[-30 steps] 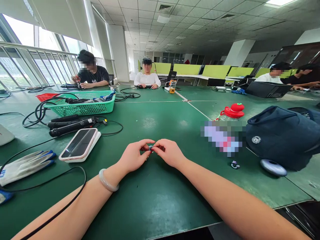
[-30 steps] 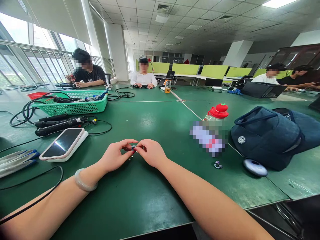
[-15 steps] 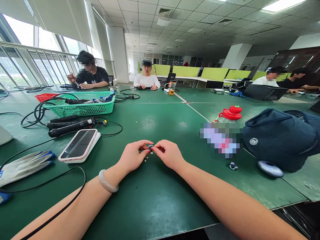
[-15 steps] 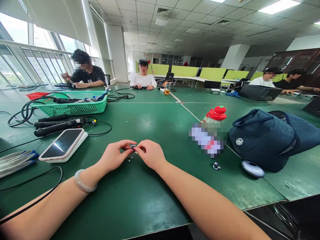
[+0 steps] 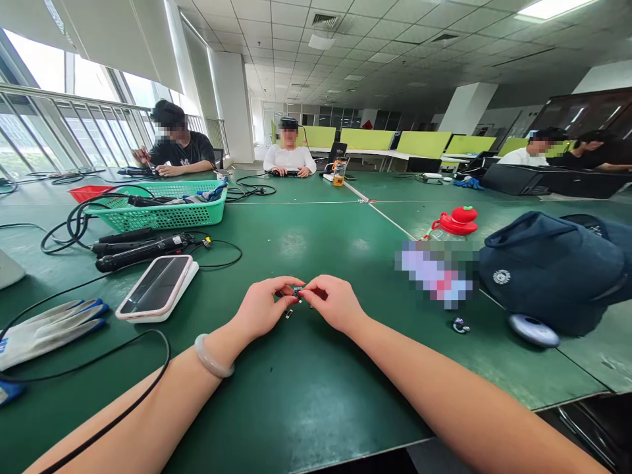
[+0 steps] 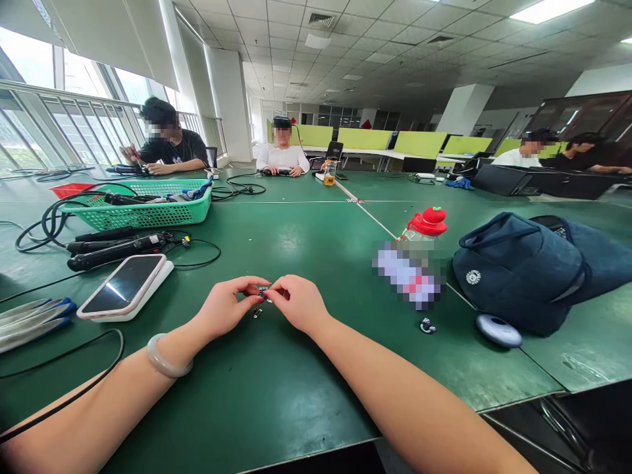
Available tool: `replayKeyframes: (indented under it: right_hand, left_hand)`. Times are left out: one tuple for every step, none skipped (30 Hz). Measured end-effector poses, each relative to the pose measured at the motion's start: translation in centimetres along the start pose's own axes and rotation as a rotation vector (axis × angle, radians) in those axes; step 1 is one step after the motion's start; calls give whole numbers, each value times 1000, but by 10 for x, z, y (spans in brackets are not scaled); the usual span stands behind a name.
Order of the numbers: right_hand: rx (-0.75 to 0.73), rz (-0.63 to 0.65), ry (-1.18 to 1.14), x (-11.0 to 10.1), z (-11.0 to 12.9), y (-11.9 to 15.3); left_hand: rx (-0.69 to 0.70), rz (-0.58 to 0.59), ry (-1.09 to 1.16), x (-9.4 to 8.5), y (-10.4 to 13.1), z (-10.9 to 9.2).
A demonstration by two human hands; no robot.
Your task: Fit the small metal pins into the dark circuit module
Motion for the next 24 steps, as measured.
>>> replayKeyframes:
  right_hand:
    - [1,-1,2,0,0,0]
    - [2,-3,5,0,0,0]
    - [1,-3,8,0,0,0]
    - [-2,-2,10,0,0,0]
    - [-6,1,12,0,0,0]
    - [-10,5,14,0,0,0]
    - [-15,10,17,1,1,0]
    - [-20,15,23,1,1,0]
    - [-26,21,32,1,2,0]
    - [-32,25,45,2,3,0]
    - [-40,28,58,2,3,0]
    - [-50,29,72,2,4,1]
    - [-60,29,83,3,5,1]
    - [-69,29,90,3,6,1]
    - [-77,32,95,4,6,1]
    - [-83,38,97,4,6,1]
    - [-87,46,96,5,7,1]
    - [-87,57,96,5,6,1]
    - [-86,72,97,6,6,1]
    - [-83,87,99,7,6,1]
    - [-80,100,101,7,5,1]
    - [-79,112,101,8,5,1]
    - [-82,123,98,8,5,1]
    - [-89,131,92,8,5,0]
  left_hand:
    - [-3,4,4,0,0,0]
    - [-2,10,12,1,0,1]
    - [1,16,24,1,0,1]
    - [6,20,42,1,0,1]
    - [12,24,64,1,0,1]
    - [16,27,91,1,0,1]
    - [19,30,118,1,0,2]
    - [20,35,144,1,0,2]
    - [20,42,163,2,0,2]
    - [20,51,174,2,0,2]
    - [19,61,176,3,0,1]
    - [19,68,171,3,0,1]
    - [21,74,159,3,1,0]
    - [26,78,142,3,1,-1]
    - [38,80,120,3,1,-3]
    - [53,84,93,3,2,-5]
    - [70,92,64,3,2,-7]
    - [87,103,36,3,3,-8]
    - [101,119,12,4,4,-10]
    - [110,135,-7,4,4,-11]
    - [115,149,-21,5,4,-12]
    - [119,161,-33,6,5,-12]
    - [122,167,-43,6,5,-13]
    - [126,170,-57,7,5,-14]
Point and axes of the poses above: each hand's wrist, its own y-axis away from the middle knuckle, its own x-axis out of the palm, z = x × y, the point moved 6 cm from there along -y, towards the middle knuckle, and after that the axes turned 5 degrees about z, right-handed, at the moved point
